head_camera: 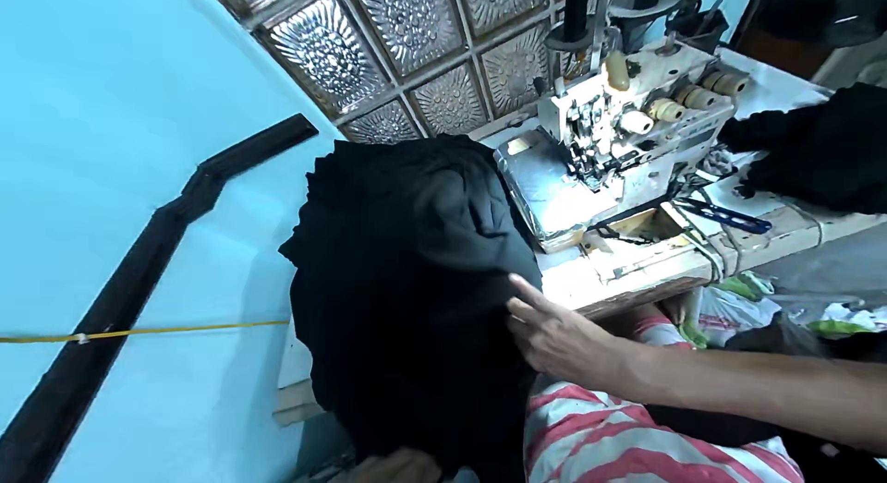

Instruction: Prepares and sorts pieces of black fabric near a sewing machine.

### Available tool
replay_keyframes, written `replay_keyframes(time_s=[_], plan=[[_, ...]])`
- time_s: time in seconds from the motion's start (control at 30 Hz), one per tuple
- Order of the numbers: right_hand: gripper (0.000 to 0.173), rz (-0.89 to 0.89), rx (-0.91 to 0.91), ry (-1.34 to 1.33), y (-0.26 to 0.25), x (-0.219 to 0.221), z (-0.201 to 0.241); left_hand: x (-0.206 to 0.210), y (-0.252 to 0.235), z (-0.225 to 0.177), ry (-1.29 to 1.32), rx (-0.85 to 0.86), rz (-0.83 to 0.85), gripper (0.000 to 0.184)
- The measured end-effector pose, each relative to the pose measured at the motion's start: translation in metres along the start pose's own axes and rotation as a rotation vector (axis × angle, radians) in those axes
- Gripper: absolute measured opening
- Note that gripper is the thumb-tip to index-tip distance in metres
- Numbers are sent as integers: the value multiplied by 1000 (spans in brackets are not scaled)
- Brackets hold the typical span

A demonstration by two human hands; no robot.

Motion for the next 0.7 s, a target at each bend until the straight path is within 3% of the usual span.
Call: replay_keyframes(time_s=[0.1, 0.17, 0.2, 0.3, 0.37, 0.43, 0.53, 0.63, 0.7], plan=[[23, -68, -20, 118, 21, 6, 22, 1, -32, 10, -66, 62, -290, 29], [22, -123, -13, 105, 24, 1, 28, 2, -63, 11, -115, 42, -478, 21], [21, -136, -18, 109, 25, 1, 30, 7, -79, 11, -148, 25, -534, 20], [20, -182, -8, 52, 28, 1, 29, 32, -117, 18, -281, -31, -599, 37], [18, -271, 81, -173, 29, -6, 11, 43, -129, 26, -338, -25, -654, 39], [16, -318, 334, -454, 34, -8, -30, 43, -133, 33, -336, -1, -699, 31], [33, -279, 985, -1107, 70, 35, -95, 30, -129, 49, -174, 10, -734, 17], [36, -356, 1520, -1954, 94, 93, -88, 2, -114, 86, 166, -112, -808, 22], [24, -400, 1711, -2221, 87, 117, -69, -17, -96, 120, 367, -233, -992, 27]])
Point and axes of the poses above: each hand's wrist, its own y-axis away from the middle knuckle, its own x-axis out of the palm, z = x × y, the point moved 10 cm from there along -y, towards the middle knuckle, and after that the axes turned 4 degrees about x, right-handed, at the moved point
